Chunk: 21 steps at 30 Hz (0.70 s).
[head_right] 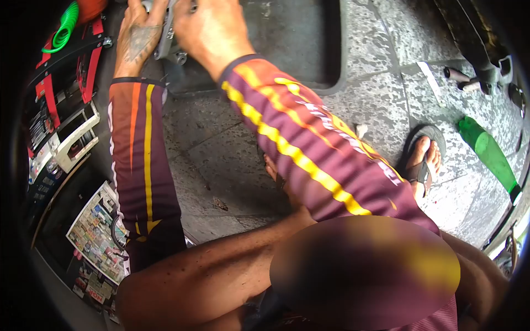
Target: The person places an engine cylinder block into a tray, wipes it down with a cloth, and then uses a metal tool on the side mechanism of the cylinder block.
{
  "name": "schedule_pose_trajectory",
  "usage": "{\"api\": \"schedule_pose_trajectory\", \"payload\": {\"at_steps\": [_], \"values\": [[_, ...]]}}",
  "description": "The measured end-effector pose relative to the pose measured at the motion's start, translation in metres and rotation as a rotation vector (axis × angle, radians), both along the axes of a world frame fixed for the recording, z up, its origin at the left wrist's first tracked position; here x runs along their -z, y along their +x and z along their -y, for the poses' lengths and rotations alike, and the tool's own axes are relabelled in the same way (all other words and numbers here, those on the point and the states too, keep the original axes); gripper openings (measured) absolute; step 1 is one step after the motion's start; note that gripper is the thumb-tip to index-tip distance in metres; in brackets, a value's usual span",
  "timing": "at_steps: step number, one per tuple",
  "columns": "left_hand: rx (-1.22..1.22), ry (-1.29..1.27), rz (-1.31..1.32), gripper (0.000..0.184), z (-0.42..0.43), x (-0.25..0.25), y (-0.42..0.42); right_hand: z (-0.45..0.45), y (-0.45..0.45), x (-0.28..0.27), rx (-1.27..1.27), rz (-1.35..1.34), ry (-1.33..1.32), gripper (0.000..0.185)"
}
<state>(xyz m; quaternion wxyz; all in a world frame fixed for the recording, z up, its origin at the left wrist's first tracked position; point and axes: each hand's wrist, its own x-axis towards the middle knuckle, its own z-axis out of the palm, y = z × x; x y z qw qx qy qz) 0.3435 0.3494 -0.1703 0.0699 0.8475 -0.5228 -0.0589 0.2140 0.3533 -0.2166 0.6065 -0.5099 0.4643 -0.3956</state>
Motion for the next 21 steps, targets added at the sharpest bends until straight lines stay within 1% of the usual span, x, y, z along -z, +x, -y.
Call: {"api": "schedule_pose_trajectory", "payload": {"at_steps": [1, 2, 3, 4, 5, 7, 8, 9, 10, 11, 13, 15, 17, 18, 20, 21], "values": [[-0.05, 0.004, -0.089, 0.065, 0.001, 0.0, -0.003, -0.002, 0.007, 0.012, 0.059, -0.068, -0.075, 0.032], [-0.007, -0.003, -0.077, 0.064, 0.0, 0.001, 0.0, -0.006, 0.002, 0.017, 0.066, 0.004, -0.116, 0.032], [-0.017, -0.003, -0.076, 0.064, -0.001, 0.002, 0.002, -0.008, -0.004, 0.015, 0.07, 0.083, -0.157, 0.032], [0.018, 0.013, -0.012, 0.064, -0.001, 0.002, 0.004, -0.004, -0.009, 0.013, 0.009, 0.026, -0.093, 0.031], [0.055, 0.029, 0.053, 0.065, -0.001, 0.002, 0.007, -0.003, -0.009, 0.01, 0.034, -0.043, -0.088, 0.032], [0.016, 0.033, -0.005, 0.065, 0.0, 0.002, 0.008, 0.0, 0.001, 0.002, 0.135, -0.117, -0.13, 0.035], [0.051, 0.007, 0.014, 0.064, 0.0, 0.006, 0.012, 0.001, -0.004, -0.001, 0.045, -0.065, 0.051, 0.037], [0.082, -0.021, 0.036, 0.063, 0.001, 0.005, 0.011, 0.0, 0.001, 0.006, 0.096, -0.044, -0.027, 0.037], [0.036, 0.018, 0.036, 0.062, 0.002, 0.004, 0.011, -0.001, 0.005, 0.011, 0.146, -0.026, -0.107, 0.038], [0.027, 0.017, 0.042, 0.062, 0.0, 0.004, 0.011, -0.003, 0.0, 0.018, 0.097, 0.014, -0.079, 0.037], [0.118, -0.007, -0.026, 0.062, -0.003, 0.004, 0.012, -0.002, -0.01, 0.0, 0.039, 0.197, 0.149, 0.037], [0.098, -0.032, -0.007, 0.06, -0.002, 0.004, 0.013, -0.002, 0.0, 0.007, 0.122, 0.02, -0.134, 0.038], [0.032, -0.039, -0.078, 0.058, 0.0, 0.005, 0.01, 0.004, 0.006, 0.007, 0.032, -0.148, -0.044, 0.039], [0.028, -0.038, -0.076, 0.058, 0.0, 0.006, 0.01, 0.005, 0.0, 0.01, -0.006, -0.066, 0.087, 0.038], [0.071, -0.022, -0.012, 0.059, -0.002, 0.006, 0.013, 0.0, -0.008, 0.018, -0.023, 0.183, 0.122, 0.036], [0.096, -0.021, 0.018, 0.059, -0.001, 0.005, 0.014, -0.002, -0.01, 0.01, 0.009, 0.341, 0.019, 0.036]]}}
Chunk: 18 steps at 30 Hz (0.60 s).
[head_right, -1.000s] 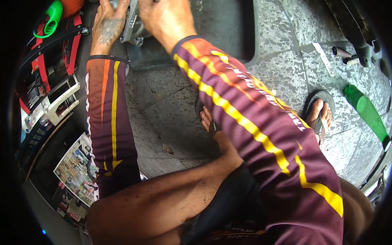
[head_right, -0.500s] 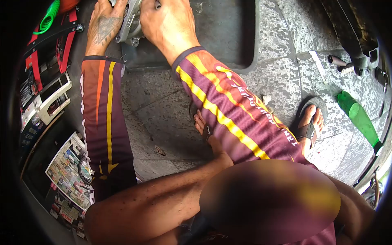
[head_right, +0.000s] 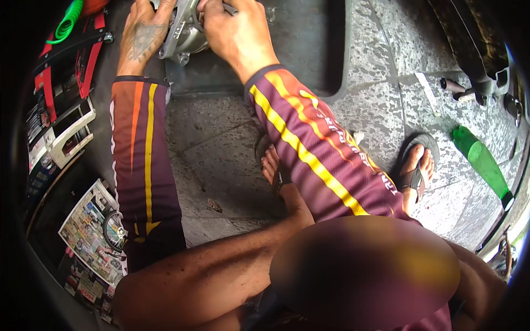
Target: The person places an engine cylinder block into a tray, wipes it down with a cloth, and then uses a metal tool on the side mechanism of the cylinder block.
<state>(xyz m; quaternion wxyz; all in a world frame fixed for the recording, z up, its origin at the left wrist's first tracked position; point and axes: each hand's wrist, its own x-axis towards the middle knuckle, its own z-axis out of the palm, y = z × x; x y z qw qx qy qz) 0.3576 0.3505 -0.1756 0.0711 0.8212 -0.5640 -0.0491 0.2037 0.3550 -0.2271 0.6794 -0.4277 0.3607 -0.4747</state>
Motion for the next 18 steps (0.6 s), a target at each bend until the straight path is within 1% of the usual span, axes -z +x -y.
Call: {"api": "schedule_pose_trajectory", "payload": {"at_steps": [1, 2, 3, 4, 5, 6, 8, 9, 10, 12, 13, 14, 16, 17, 18], "values": [[0.031, -0.014, 0.027, 0.059, 0.0, -0.002, 0.001, 0.001, -0.003, -0.007, -0.062, -0.186, 0.092, 0.036], [0.035, -0.023, 0.02, 0.059, 0.001, -0.002, -0.001, 0.002, -0.01, -0.013, -0.113, -0.203, 0.062, 0.036], [-0.067, -0.005, -0.065, 0.057, 0.002, -0.006, -0.01, 0.004, -0.005, -0.002, -0.103, -0.213, 0.056, 0.036], [-0.168, 0.026, -0.152, 0.056, 0.003, -0.008, -0.017, 0.004, 0.009, 0.017, 0.043, -0.197, 0.021, 0.037], [-0.106, 0.017, -0.093, 0.056, 0.003, -0.008, -0.014, 0.002, 0.015, 0.012, 0.177, -0.175, -0.01, 0.037], [-0.114, 0.02, -0.087, 0.056, 0.0, -0.007, -0.011, 0.005, -0.006, 0.011, -0.098, -0.16, 0.096, 0.037], [-0.109, 0.018, -0.18, 0.057, -0.001, -0.009, -0.013, 0.01, -0.02, -0.028, -0.195, -0.2, 0.265, 0.036], [0.011, -0.013, -0.129, 0.056, -0.009, -0.019, -0.023, 0.003, -0.016, -0.011, -0.075, -0.165, 0.03, 0.035], [0.017, -0.015, -0.134, 0.056, -0.007, -0.016, -0.022, 0.006, -0.007, -0.011, -0.069, -0.314, 0.066, 0.036], [-0.023, -0.043, -0.013, 0.055, -0.003, -0.01, -0.021, 0.006, -0.012, -0.013, -0.091, -0.19, 0.037, 0.041], [-0.189, 0.012, -0.162, 0.054, 0.005, -0.016, -0.029, 0.008, 0.01, 0.001, 0.134, -0.321, -0.06, 0.045], [-0.197, 0.015, -0.159, 0.054, 0.003, -0.01, -0.019, 0.005, 0.005, 0.008, 0.091, -0.356, 0.055, 0.046], [0.083, -0.092, 0.022, 0.055, -0.001, 0.004, 0.004, 0.006, -0.002, 0.004, 0.017, -0.285, 0.033, 0.043], [0.089, -0.091, 0.023, 0.055, -0.001, 0.008, 0.008, 0.007, -0.008, -0.002, -0.059, -0.188, 0.163, 0.04], [0.09, -0.1, 0.028, 0.055, 0.0, 0.005, 0.007, 0.009, -0.006, -0.002, -0.057, -0.183, 0.153, 0.04]]}}
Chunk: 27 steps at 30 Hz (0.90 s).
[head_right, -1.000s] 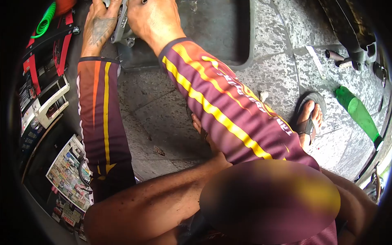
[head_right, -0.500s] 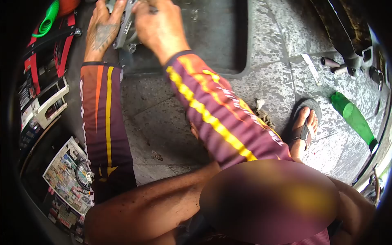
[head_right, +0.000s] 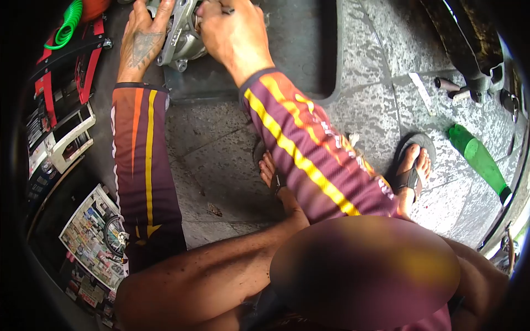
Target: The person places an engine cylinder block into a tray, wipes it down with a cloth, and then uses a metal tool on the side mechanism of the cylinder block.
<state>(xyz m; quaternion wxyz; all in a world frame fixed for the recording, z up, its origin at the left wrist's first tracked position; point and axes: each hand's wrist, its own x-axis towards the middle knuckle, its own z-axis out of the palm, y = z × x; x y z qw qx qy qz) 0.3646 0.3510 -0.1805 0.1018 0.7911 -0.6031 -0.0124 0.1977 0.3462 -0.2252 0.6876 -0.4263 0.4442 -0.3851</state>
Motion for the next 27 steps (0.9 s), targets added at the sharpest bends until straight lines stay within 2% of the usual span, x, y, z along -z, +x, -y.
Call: {"api": "schedule_pose_trajectory", "payload": {"at_steps": [2, 3, 4, 6, 7, 8, 10, 11, 12, 14, 15, 17, 18, 19, 22, 24, 25, 26, 27], "values": [[-0.071, 0.023, -0.03, 0.054, -0.001, -0.002, -0.006, -0.002, 0.001, 0.011, 0.016, -0.126, -0.071, 0.037], [-0.037, -0.001, -0.006, 0.053, 0.001, -0.002, -0.005, -0.004, 0.009, 0.01, 0.196, -0.065, -0.248, 0.033], [-0.035, 0.002, -0.011, 0.053, 0.002, 0.001, -0.005, -0.003, 0.002, 0.012, 0.197, -0.07, -0.246, 0.033], [0.004, -0.02, -0.05, 0.051, -0.001, 0.002, 0.001, -0.007, -0.016, 0.006, 0.011, 0.027, 0.08, 0.026], [0.01, -0.012, -0.05, 0.049, -0.001, -0.003, -0.005, -0.012, -0.016, 0.018, 0.068, 0.262, 0.135, 0.021], [-0.134, 0.056, -0.101, 0.049, 0.001, -0.006, -0.013, -0.015, -0.021, 0.03, 0.028, 0.215, 0.088, 0.018], [-0.218, 0.114, -0.147, 0.051, 0.004, -0.015, -0.026, -0.016, -0.019, 0.014, -0.005, 0.16, 0.135, 0.018], [-0.216, 0.117, -0.151, 0.051, 0.003, -0.012, -0.024, -0.017, -0.015, 0.019, -0.008, 0.23, 0.051, 0.019], [-0.17, 0.092, -0.124, 0.052, 0.003, -0.01, -0.021, -0.012, -0.016, 0.0, -0.052, 0.144, 0.021, 0.022], [-0.126, 0.064, -0.087, 0.054, 0.003, -0.007, -0.013, -0.007, -0.002, 0.013, -0.028, 0.14, -0.104, 0.026], [-0.119, 0.062, -0.05, 0.054, 0.003, -0.006, -0.012, -0.003, 0.0, 0.012, -0.028, 0.144, -0.102, 0.026], [-0.109, 0.064, -0.017, 0.054, 0.0, -0.005, -0.011, 0.007, 0.0, 0.01, -0.132, -0.007, 0.089, 0.03], [-0.09, 0.068, 0.008, 0.054, -0.001, -0.006, -0.01, 0.01, 0.0, 0.003, -0.086, 0.005, -0.057, 0.033], [-0.07, 0.071, 0.033, 0.054, 0.0, -0.007, -0.01, 0.013, -0.012, -0.005, -0.13, -0.073, 0.051, 0.035], [-0.141, 0.091, -0.069, 0.053, 0.002, -0.009, -0.016, 0.033, -0.019, -0.018, -0.208, -0.173, 0.15, 0.038], [-0.076, 0.034, -0.016, 0.051, -0.001, -0.007, -0.017, 0.035, -0.015, -0.015, -0.333, -0.205, 0.078, 0.037], [-0.086, 0.047, -0.038, 0.051, 0.002, -0.005, -0.013, 0.031, 0.007, 0.021, -0.166, -0.14, -0.056, 0.035], [-0.102, 0.06, -0.057, 0.051, 0.003, -0.002, -0.01, 0.033, 0.012, 0.041, -0.168, -0.14, -0.052, 0.035], [-0.096, 0.066, -0.029, 0.053, 0.003, -0.002, -0.008, 0.034, 0.015, 0.057, -0.2, -0.35, -0.327, 0.034]]}}
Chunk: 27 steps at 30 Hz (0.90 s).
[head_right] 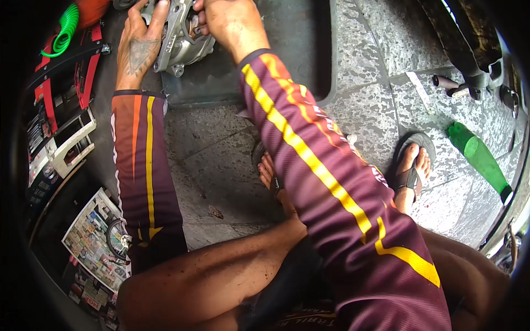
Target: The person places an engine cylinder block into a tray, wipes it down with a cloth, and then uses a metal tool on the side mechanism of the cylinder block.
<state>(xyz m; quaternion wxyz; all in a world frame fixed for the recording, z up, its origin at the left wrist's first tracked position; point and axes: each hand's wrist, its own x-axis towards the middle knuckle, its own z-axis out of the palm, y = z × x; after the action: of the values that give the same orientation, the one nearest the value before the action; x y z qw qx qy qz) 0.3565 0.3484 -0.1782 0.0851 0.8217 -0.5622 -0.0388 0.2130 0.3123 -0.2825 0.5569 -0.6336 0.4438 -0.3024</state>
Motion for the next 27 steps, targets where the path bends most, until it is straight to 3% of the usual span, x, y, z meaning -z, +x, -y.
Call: {"api": "schedule_pose_trajectory", "payload": {"at_steps": [1, 3, 4, 5, 7, 9, 10, 11, 13, 15, 16, 18, 21, 23, 24, 27], "values": [[0.002, 0.006, 0.003, 0.053, -0.001, -0.004, -0.005, -0.001, -0.005, -0.019, -0.04, -0.189, -0.289, 0.034], [-0.163, 0.072, -0.08, 0.058, 0.002, -0.012, -0.018, 0.013, -0.041, -0.089, -0.024, -0.155, 0.569, 0.032], [0.139, -0.067, 0.063, 0.089, 0.001, 0.017, 0.038, 0.016, -0.057, -0.085, -0.007, -0.076, 0.492, 0.033], [0.141, -0.084, 0.06, 0.089, 0.004, 0.018, 0.037, 0.019, -0.077, -0.078, 0.003, -0.001, 0.414, 0.033], [0.126, -0.088, 0.101, 0.086, -0.001, 0.018, 0.035, 0.006, -0.097, -0.077, 0.069, 0.187, 0.559, 0.034], [0.142, -0.104, 0.072, 0.082, -0.003, 0.018, 0.036, -0.003, -0.109, -0.091, -0.249, 0.07, 0.25, 0.024], [0.142, -0.094, 0.088, 0.079, -0.006, 0.017, 0.034, -0.01, -0.109, -0.083, -0.449, 0.011, -0.09, 0.026], [0.141, -0.099, 0.101, 0.076, -0.004, 0.016, 0.03, -0.026, -0.109, -0.076, -0.445, -0.018, 0.014, 0.025], [0.217, -0.208, 0.074, 0.071, -0.004, 0.015, 0.032, -0.05, -0.131, -0.087, -0.751, -0.216, -0.114, 0.022], [0.253, -0.274, 0.03, 0.065, -0.003, 0.016, 0.031, -0.07, -0.165, -0.097, -1.062, -0.621, -0.189, 0.02], [0.241, -0.25, -0.065, 0.065, 0.001, 0.023, 0.044, -0.087, -0.188, -0.088, -1.064, -0.655, -0.305, 0.023], [0.135, -0.276, -0.194, 0.069, -0.004, 0.022, 0.041, -0.106, -0.22, -0.076, -1.183, -0.884, -0.23, 0.029], [0.152, -0.289, -0.206, 0.076, -0.009, 0.016, 0.034, -0.129, -0.263, -0.059, -0.953, -0.882, -0.315, 0.032], [0.1, -0.202, 0.122, 0.084, -0.012, 0.004, 0.018, -0.12, -0.262, -0.082, -1.06, -0.946, -0.251, 0.042], [0.105, -0.212, 0.117, 0.09, -0.014, -0.003, 0.008, -0.115, -0.259, -0.091, -1.106, -0.959, -0.176, 0.046], [0.136, -0.376, 0.028, 0.082, -0.036, -0.031, -0.029, -0.099, -0.248, -0.12, -1.093, -0.9, -0.113, 0.057]]}}
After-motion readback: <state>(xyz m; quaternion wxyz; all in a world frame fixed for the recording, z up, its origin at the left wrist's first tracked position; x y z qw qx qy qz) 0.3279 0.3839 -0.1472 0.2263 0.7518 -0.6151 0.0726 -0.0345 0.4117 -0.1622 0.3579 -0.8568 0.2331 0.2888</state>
